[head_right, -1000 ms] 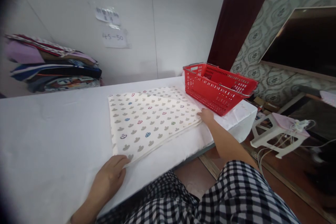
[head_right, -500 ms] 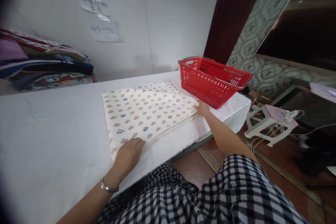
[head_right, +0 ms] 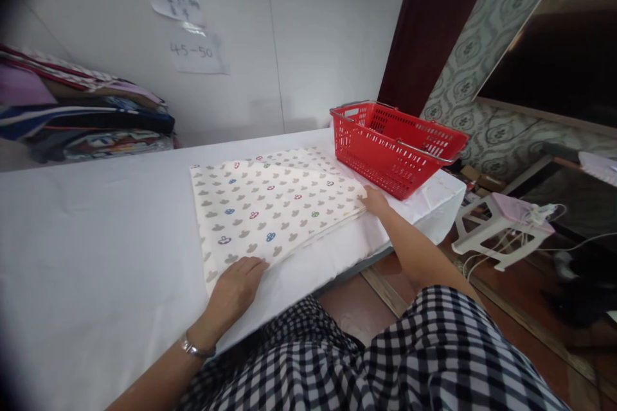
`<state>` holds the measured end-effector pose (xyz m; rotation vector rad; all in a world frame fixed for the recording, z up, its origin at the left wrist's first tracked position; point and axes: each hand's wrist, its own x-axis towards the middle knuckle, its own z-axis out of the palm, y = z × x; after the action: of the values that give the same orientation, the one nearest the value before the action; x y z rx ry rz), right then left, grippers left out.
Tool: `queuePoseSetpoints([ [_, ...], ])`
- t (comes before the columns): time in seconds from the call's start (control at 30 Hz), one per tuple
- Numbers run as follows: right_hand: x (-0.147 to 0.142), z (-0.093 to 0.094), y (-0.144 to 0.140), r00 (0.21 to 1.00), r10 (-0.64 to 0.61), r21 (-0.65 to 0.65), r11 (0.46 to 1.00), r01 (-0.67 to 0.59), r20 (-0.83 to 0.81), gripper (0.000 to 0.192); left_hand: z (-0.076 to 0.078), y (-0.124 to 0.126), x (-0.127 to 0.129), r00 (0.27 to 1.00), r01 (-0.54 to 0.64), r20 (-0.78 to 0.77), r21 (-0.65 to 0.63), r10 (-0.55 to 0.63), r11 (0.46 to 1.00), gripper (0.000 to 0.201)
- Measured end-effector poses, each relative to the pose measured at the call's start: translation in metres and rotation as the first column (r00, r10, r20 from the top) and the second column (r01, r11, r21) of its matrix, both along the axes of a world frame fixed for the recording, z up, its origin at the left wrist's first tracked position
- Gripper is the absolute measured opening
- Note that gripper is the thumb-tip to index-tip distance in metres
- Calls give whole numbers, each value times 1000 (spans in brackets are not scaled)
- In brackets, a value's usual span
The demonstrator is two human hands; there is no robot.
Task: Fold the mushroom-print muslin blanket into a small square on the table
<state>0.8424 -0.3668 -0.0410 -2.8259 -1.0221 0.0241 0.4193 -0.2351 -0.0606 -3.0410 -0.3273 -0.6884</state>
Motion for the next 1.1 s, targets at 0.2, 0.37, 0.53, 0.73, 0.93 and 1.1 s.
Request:
queuePoseSetpoints([
  [0.2, 0, 4, -1, 999, -20, -63, 998, 21, 30, 45, -3, -1, 0, 999, 17, -28, -43, -19, 999, 26],
  [0.37, -1, 2, 4, 999, -9, -126, 992, 14, 39, 47, -1, -4, 4, 991, -26, -133, -69, 17, 997, 27],
  [0.53, -2, 2, 9, 999, 4, -137, 991, 1, 42, 53, 1, -4, 7, 984, -34, -178, -71, 21, 997, 23],
  [0.73, 1, -1, 2, 1000, 7, -74, 997, -8, -15, 58, 2, -4, 6, 984, -35, -178, -83, 19, 996, 24],
  [0.93, 10, -3, -6, 990, -110, -21, 994, 109, -89, 61, 2, -5, -4, 993, -38, -117, -67, 30, 997, 30],
  [1.1, 12, -1, -4, 971, -162, -22, 987, 160, -177, 42, -5, 3, -27, 998, -56, 11, -4, 56, 998, 27],
])
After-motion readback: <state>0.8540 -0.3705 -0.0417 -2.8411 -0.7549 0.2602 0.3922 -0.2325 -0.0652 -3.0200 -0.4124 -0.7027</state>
